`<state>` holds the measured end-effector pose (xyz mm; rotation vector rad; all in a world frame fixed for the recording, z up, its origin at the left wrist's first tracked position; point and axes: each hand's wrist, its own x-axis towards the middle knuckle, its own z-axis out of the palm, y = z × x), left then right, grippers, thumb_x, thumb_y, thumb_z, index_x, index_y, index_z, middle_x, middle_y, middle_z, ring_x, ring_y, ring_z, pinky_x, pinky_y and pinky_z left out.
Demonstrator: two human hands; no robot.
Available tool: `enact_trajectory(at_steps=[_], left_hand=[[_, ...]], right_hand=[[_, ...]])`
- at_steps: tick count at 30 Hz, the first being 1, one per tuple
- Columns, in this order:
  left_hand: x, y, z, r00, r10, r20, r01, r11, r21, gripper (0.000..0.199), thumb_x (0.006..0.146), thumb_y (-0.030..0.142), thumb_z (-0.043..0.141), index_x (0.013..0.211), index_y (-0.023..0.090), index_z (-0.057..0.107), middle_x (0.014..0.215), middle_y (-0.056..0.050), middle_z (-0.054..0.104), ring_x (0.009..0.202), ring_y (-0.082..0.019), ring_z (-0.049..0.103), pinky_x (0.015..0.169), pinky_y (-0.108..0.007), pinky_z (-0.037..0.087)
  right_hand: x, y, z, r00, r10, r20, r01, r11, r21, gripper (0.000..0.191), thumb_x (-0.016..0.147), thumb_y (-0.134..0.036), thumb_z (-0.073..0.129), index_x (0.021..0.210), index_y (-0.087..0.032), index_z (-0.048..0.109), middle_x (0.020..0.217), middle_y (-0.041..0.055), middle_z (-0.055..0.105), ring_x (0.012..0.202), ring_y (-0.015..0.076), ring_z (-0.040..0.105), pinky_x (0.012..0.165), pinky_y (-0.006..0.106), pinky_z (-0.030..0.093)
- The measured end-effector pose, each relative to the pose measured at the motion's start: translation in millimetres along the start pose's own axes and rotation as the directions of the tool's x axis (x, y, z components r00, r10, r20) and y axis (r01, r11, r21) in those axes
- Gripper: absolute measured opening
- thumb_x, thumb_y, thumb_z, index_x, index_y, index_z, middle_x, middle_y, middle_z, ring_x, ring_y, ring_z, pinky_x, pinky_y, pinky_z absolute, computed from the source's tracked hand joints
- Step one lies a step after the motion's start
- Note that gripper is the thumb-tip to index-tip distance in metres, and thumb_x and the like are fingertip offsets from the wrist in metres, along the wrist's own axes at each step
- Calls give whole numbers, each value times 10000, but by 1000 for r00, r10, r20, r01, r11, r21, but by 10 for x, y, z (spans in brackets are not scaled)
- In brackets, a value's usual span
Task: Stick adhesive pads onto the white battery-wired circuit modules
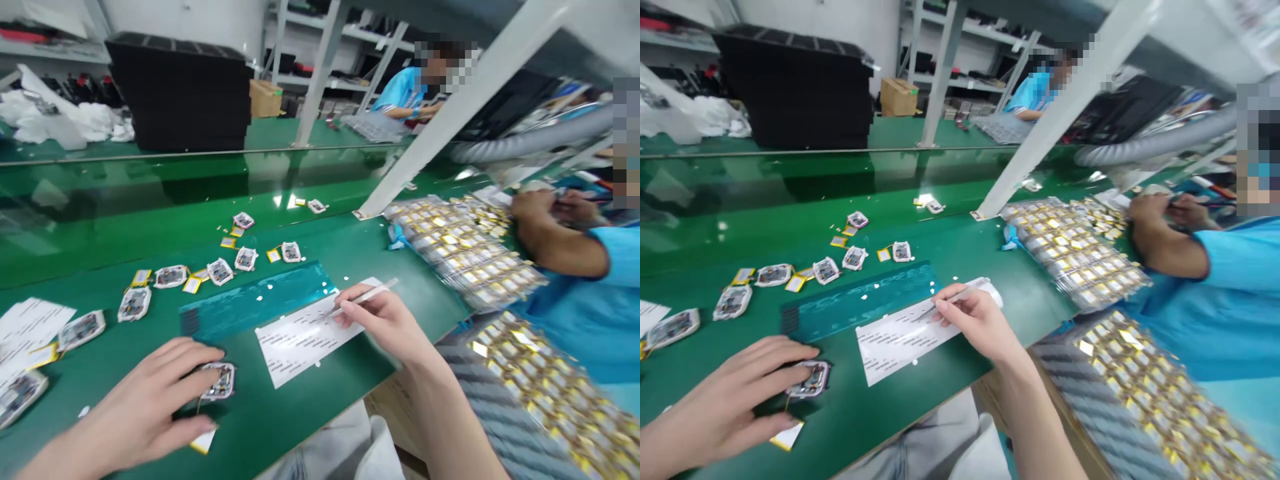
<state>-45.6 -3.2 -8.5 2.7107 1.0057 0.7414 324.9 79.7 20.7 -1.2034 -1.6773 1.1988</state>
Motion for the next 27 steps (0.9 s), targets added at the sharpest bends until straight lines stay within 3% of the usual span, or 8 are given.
enact_trajectory(at_steps=[4, 8, 9, 12, 15, 19, 23, 27], left_hand=[[177, 87, 27, 994, 108, -22, -105, 989, 104, 258, 1020, 358, 562, 1205, 237, 695, 1158, -82, 776, 1066, -231, 718, 999, -328, 563], [644, 393, 289, 978, 188, -87, -180, 980, 86, 319, 1048, 400, 490, 1181, 204, 704, 1166, -92, 779, 1038, -238, 722, 938, -347, 580], [776, 474, 365, 982, 177, -61, -172, 982, 76, 339, 1040, 409, 507, 1219, 183, 687, 1205, -110, 767, 1062, -254, 715, 940, -375, 584], [1141, 637, 531, 985, 74, 153, -86, 994, 68, 462, 978, 425, 639, 1333, 131, 622, 1301, -151, 720, 1131, -301, 688, 955, -450, 590], [1368, 666, 599, 950, -38, 310, 5, 994, 106, 452, 938, 409, 710, 1274, 112, 651, 1265, -162, 719, 1096, -334, 688, 912, -501, 604], [1408, 612, 605, 916, -92, 389, 37, 988, 149, 366, 962, 345, 686, 1279, 165, 652, 1307, -150, 680, 1121, -330, 657, 923, -501, 596], [1330, 583, 583, 910, -153, 385, 73, 974, 213, 444, 969, 382, 675, 1390, 262, 600, 1413, -145, 614, 1139, -352, 634, 896, -537, 591], [1264, 611, 601, 916, -144, 374, 47, 966, 255, 525, 955, 412, 691, 1439, 253, 566, 1463, -165, 590, 1188, -372, 622, 926, -553, 586]], right_hand=[[192, 49, -185, 993, 45, 112, -50, 998, 49, 487, 778, -632, 809, 745, -150, 750, 761, 51, 757, 593, 113, 675, 573, 215, 583], [320, 104, -223, 966, 90, 242, -120, 987, 111, 537, 738, -663, 819, 828, -147, 703, 660, 26, 742, 583, 128, 696, 546, 216, 576], [339, 121, -219, 960, 98, 262, -133, 984, 120, 549, 730, -671, 821, 831, -148, 689, 661, 25, 745, 578, 123, 693, 545, 211, 573], [378, 169, -208, 947, 115, 300, -162, 977, 137, 569, 715, -682, 824, 842, -150, 667, 660, 13, 745, 557, 98, 673, 546, 191, 562], [410, 199, -214, 938, 133, 320, -189, 970, 152, 577, 698, -681, 836, 847, -152, 662, 677, 10, 749, 571, 94, 678, 561, 189, 565], [441, 228, -221, 938, 154, 310, -216, 960, 177, 586, 666, -680, 859, 845, -154, 671, 697, 25, 752, 595, 118, 698, 558, 211, 577], [447, 255, -198, 954, 157, 255, -210, 957, 199, 599, 666, -702, 847, 869, -165, 676, 721, 27, 751, 656, 136, 716, 558, 212, 581], [433, 240, -158, 961, 142, 236, -191, 961, 199, 608, 657, -713, 845, 857, -165, 674, 693, 21, 734, 632, 131, 697, 523, 204, 560]])
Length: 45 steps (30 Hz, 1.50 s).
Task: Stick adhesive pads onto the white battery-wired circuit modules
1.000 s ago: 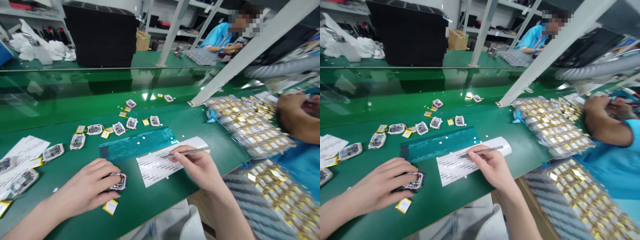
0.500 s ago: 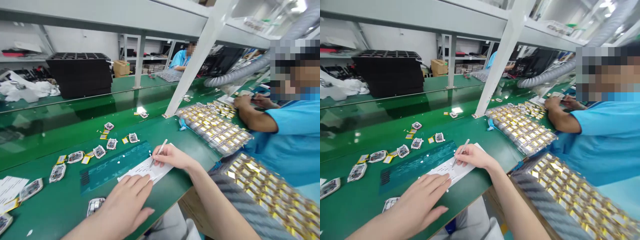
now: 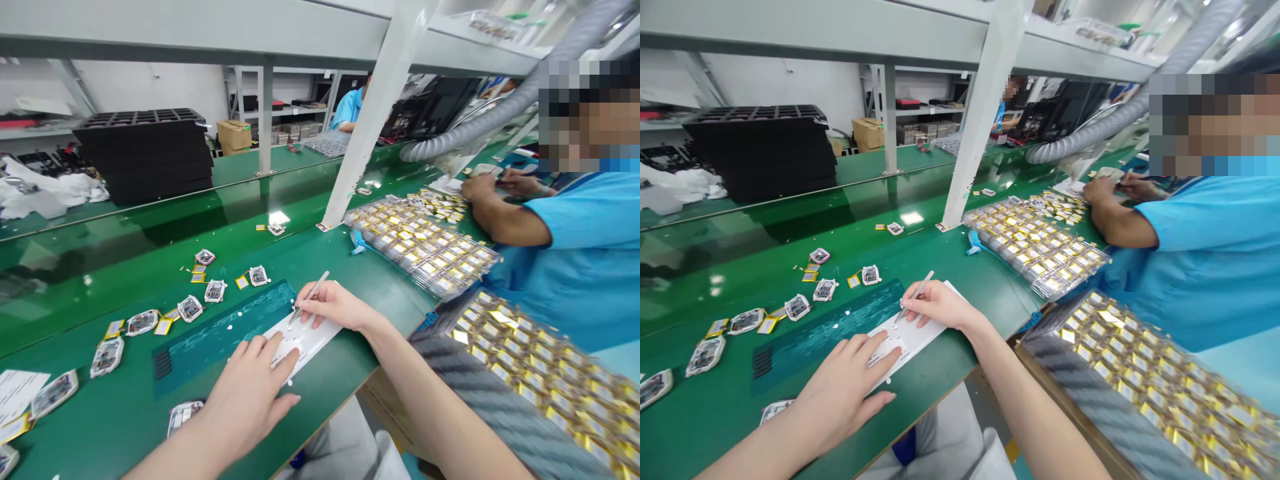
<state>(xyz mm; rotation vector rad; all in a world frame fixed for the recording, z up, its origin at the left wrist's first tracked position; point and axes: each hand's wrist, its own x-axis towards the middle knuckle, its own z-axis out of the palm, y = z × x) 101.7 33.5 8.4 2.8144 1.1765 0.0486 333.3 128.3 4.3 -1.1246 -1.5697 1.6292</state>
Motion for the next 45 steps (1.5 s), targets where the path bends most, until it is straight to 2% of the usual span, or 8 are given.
enact_trajectory(at_steps=[5, 22, 26, 29, 32, 37, 41, 45], left_hand=[[-57, 23, 73, 999, 19, -43, -18, 999, 27, 553, 943, 407, 706, 1430, 182, 574, 1445, -201, 601, 1216, -391, 617, 946, -553, 589], [-87, -25, 58, 993, -10, -121, 3, 998, -55, 576, 857, 400, 807, 1377, 250, 612, 1414, -217, 596, 1149, -395, 641, 890, -564, 589], [-243, -213, 13, 977, 26, -211, -54, 990, -127, 502, 924, 327, 719, 1397, 253, 567, 1430, -156, 607, 1189, -335, 639, 940, -481, 577], [-501, -485, -75, 956, -21, -294, -40, 979, -200, 304, 1010, 243, 558, 1311, 266, 589, 1250, -77, 709, 1084, -248, 679, 915, -388, 558], [-836, -711, -169, 952, -38, -304, -44, 965, -259, 263, 1009, 178, 500, 1236, 269, 596, 1096, -36, 743, 976, -190, 703, 907, -334, 543], [-1239, -770, -145, 950, -110, -292, 3, 940, -342, 367, 894, 138, 581, 1244, 241, 551, 1220, -93, 722, 1115, -219, 697, 967, -346, 563], [-1294, -709, -36, 956, -208, -209, 89, 878, -471, 321, 890, 146, 619, 1193, 233, 563, 1157, -86, 741, 1069, -216, 708, 939, -359, 577], [-1266, -696, -15, 952, -207, -224, 61, 848, -527, 278, 912, 200, 688, 1158, 230, 565, 1135, -68, 751, 1037, -200, 715, 912, -340, 564]], right_hand=[[23, -43, 87, 999, -33, 10, 33, 999, -15, 601, 669, -717, 833, 846, -162, 687, 685, 12, 723, 621, 120, 677, 547, 208, 564], [64, -9, 108, 998, -55, -11, 55, 998, 26, 575, 654, -681, 863, 829, -154, 711, 679, 35, 743, 604, 136, 700, 529, 211, 555], [68, -15, 80, 992, -91, -86, 94, 995, 32, 594, 618, -702, 868, 801, -156, 720, 658, 38, 733, 560, 139, 680, 485, 220, 547], [42, -65, 127, 984, -128, -122, 132, 991, 30, 592, 608, -715, 864, 751, -155, 735, 645, 42, 718, 524, 131, 648, 449, 218, 532], [-50, -133, 346, 976, -168, -140, 176, 984, 41, 521, 686, -669, 848, 703, -157, 756, 756, 67, 736, 546, 115, 638, 470, 216, 545], [-264, -159, 1099, 959, -228, -166, 235, 972, 21, 284, 849, -468, 762, 802, -189, 784, 852, 68, 765, 601, 138, 678, 544, 241, 586], [-300, -74, 1628, 947, -290, -141, 289, 957, -26, 174, 903, -324, 655, 858, -220, 788, 811, 45, 778, 667, 167, 725, 556, 233, 571], [-257, -5, 1752, 955, -271, -120, 266, 962, -55, 153, 894, -295, 655, 843, -229, 783, 796, 39, 782, 664, 175, 738, 565, 237, 586]])
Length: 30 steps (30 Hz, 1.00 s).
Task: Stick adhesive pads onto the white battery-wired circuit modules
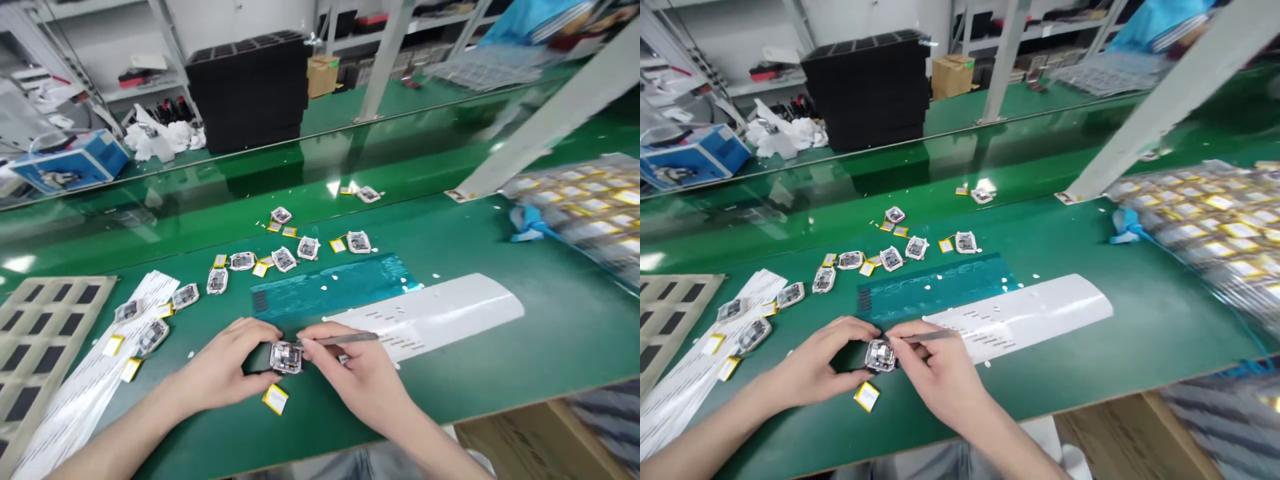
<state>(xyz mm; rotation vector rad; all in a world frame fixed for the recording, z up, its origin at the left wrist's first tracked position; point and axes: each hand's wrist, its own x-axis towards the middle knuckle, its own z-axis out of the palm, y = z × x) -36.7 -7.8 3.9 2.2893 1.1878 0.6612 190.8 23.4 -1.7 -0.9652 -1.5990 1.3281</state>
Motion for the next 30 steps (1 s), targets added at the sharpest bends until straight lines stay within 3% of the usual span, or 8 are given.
enact_trajectory(at_steps=[9, 15, 18, 22, 26, 30], left_hand=[[22, 3, 46, 998, 55, -29, -56, 998, -19, 144, 955, 210, 693, 1052, 209, 587, 1068, -28, 756, 986, -162, 708, 867, -295, 506], [21, -2, 40, 997, 76, -23, -76, 997, -14, 72, 987, 233, 658, 1026, 208, 602, 1065, -41, 760, 999, -164, 704, 868, -293, 499], [23, 2, 28, 998, 58, -5, -58, 998, -11, 62, 986, 222, 654, 1023, 219, 606, 1075, -33, 762, 1015, -163, 706, 893, -291, 497], [3, 4, 30, 998, 59, 2, -59, 998, 0, 67, 989, 191, 621, 1032, 230, 589, 1089, -35, 757, 1011, -160, 705, 896, -285, 504], [-35, -29, 51, 997, 62, -35, -62, 998, 28, 114, 975, 183, 588, 1064, 247, 620, 1096, -48, 751, 1004, -181, 707, 903, -299, 523], [-44, -93, 58, 993, 114, -28, -112, 992, 58, 179, 939, 243, 661, 1114, 278, 647, 1112, -30, 756, 997, -190, 723, 875, -275, 557]], right_hand=[[-24, 17, -59, 992, 125, -14, -124, 992, 29, 226, 885, -437, 730, 863, -218, 779, 803, 51, 786, 635, 173, 741, 616, 269, 648], [-14, 0, -17, 994, 112, -3, -112, 994, 7, 285, 890, -491, 735, 832, -216, 784, 760, 48, 776, 635, 170, 738, 603, 259, 645], [2, -56, -69, 993, 104, -59, -104, 994, 15, 382, 860, -588, 747, 815, -211, 781, 777, 63, 784, 572, 171, 731, 550, 270, 649], [27, -102, -462, 968, 34, -248, -43, 999, -32, 382, 821, -600, 796, 826, -219, 781, 671, 48, 757, 530, 179, 729, 500, 258, 635], [-5, -67, -1086, 856, -68, -513, -30, 983, -180, 438, 751, -633, 841, 847, -212, 763, 647, 37, 746, 539, 193, 731, 518, 294, 647], [-114, 6, -1431, 855, -18, -519, -133, 958, -253, 501, 718, -678, 836, 815, -195, 743, 649, 56, 747, 543, 215, 730, 529, 332, 656]])
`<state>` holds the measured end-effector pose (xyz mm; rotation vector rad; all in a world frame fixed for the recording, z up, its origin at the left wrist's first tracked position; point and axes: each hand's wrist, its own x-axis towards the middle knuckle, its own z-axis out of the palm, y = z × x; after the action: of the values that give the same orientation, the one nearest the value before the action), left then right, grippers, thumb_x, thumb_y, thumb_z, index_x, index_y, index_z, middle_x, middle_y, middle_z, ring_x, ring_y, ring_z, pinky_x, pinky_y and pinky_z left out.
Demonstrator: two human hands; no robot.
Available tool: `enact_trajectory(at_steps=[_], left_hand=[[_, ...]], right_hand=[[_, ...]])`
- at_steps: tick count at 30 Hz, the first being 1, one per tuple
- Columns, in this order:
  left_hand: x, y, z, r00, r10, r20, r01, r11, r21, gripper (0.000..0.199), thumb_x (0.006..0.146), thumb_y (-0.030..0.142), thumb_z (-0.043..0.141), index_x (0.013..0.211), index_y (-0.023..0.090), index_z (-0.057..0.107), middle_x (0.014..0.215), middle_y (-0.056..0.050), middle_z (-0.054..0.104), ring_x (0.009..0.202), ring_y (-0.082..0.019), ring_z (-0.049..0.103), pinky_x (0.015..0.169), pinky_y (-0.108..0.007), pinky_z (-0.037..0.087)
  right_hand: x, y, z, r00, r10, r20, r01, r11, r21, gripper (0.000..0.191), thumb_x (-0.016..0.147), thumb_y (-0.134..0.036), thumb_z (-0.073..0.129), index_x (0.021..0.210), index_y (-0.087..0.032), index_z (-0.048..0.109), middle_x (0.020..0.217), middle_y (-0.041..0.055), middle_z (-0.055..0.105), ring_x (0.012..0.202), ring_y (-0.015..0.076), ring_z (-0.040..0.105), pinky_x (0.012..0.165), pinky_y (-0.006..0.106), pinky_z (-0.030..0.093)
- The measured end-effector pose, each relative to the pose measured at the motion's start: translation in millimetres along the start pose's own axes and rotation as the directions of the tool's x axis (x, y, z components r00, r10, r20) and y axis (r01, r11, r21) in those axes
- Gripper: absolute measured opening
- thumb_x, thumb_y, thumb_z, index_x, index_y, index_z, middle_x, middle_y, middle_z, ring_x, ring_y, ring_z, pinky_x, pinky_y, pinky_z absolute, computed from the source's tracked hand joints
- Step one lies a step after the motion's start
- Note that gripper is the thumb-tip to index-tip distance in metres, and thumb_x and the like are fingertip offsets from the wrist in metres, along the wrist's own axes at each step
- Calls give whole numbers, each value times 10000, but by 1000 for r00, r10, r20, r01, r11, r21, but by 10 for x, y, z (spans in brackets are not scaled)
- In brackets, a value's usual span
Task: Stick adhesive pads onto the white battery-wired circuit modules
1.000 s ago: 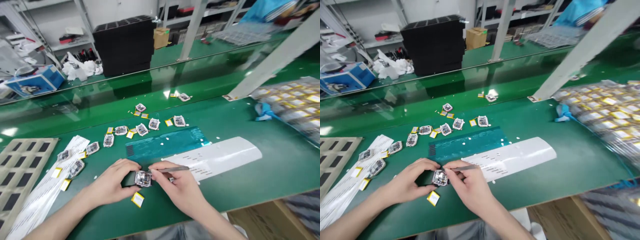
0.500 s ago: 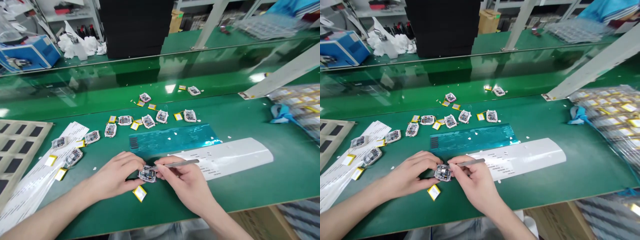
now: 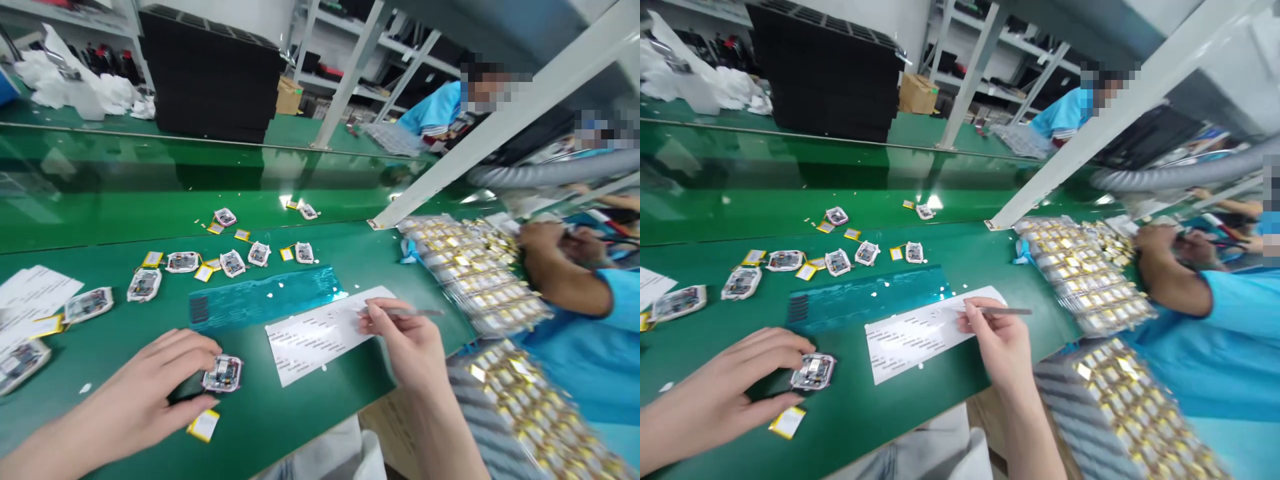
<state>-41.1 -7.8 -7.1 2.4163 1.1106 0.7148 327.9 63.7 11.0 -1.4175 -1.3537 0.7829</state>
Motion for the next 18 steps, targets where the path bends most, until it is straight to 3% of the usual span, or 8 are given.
enact_trajectory(at_steps=[5, 11, 13, 15, 17, 18], left_hand=[[-31, -3, 44, 998, -32, -47, 32, 999, -3, 168, 949, 296, 652, 1118, 296, 653, 1129, -31, 750, 1011, -206, 716, 893, -308, 566], [-66, 18, 82, 996, -80, -37, 80, 997, -15, 216, 920, 256, 633, 1132, 280, 664, 1157, -61, 740, 1042, -234, 702, 934, -351, 561], [-42, 40, 45, 997, -73, -16, 73, 997, -4, 261, 912, 208, 583, 1157, 267, 648, 1181, -65, 734, 1078, -226, 693, 969, -348, 547], [-2, 71, -9, 998, -54, 18, 54, 999, -6, 320, 880, 142, 530, 1165, 250, 627, 1196, -67, 729, 1101, -210, 683, 985, -333, 533], [38, 95, -57, 998, -37, 59, 38, 999, -17, 375, 825, 84, 507, 1151, 237, 616, 1216, -63, 725, 1109, -195, 673, 991, -322, 518], [55, 103, -73, 997, -32, 76, 34, 999, -23, 390, 805, 68, 506, 1142, 232, 614, 1229, -61, 722, 1111, -191, 669, 996, -322, 508]], right_hand=[[-111, 72, 71, 1000, -8, -9, 8, 1000, -30, 475, 769, -673, 798, 856, -208, 754, 709, 72, 772, 609, 237, 757, 630, 370, 677], [-187, 60, 197, 968, -228, 102, 245, 947, -209, 243, 912, -454, 702, 851, -227, 763, 815, 69, 801, 644, 216, 752, 566, 310, 638], [-216, 51, 182, 912, -368, 183, 406, 873, -271, 119, 936, -310, 668, 887, -244, 755, 833, 46, 802, 674, 204, 755, 607, 296, 633], [-253, 45, 157, 813, -511, 279, 581, 746, -327, 125, 946, -194, 632, 957, -258, 739, 876, 35, 803, 715, 194, 762, 653, 286, 623], [-299, 44, 140, 742, -594, 311, 670, 651, -356, 169, 940, -136, 634, 1005, -265, 722, 947, 42, 802, 764, 194, 767, 694, 285, 612], [-326, 41, 142, 731, -615, 295, 681, 634, -367, 186, 934, -118, 644, 1018, -268, 716, 976, 46, 799, 789, 197, 767, 720, 291, 608]])
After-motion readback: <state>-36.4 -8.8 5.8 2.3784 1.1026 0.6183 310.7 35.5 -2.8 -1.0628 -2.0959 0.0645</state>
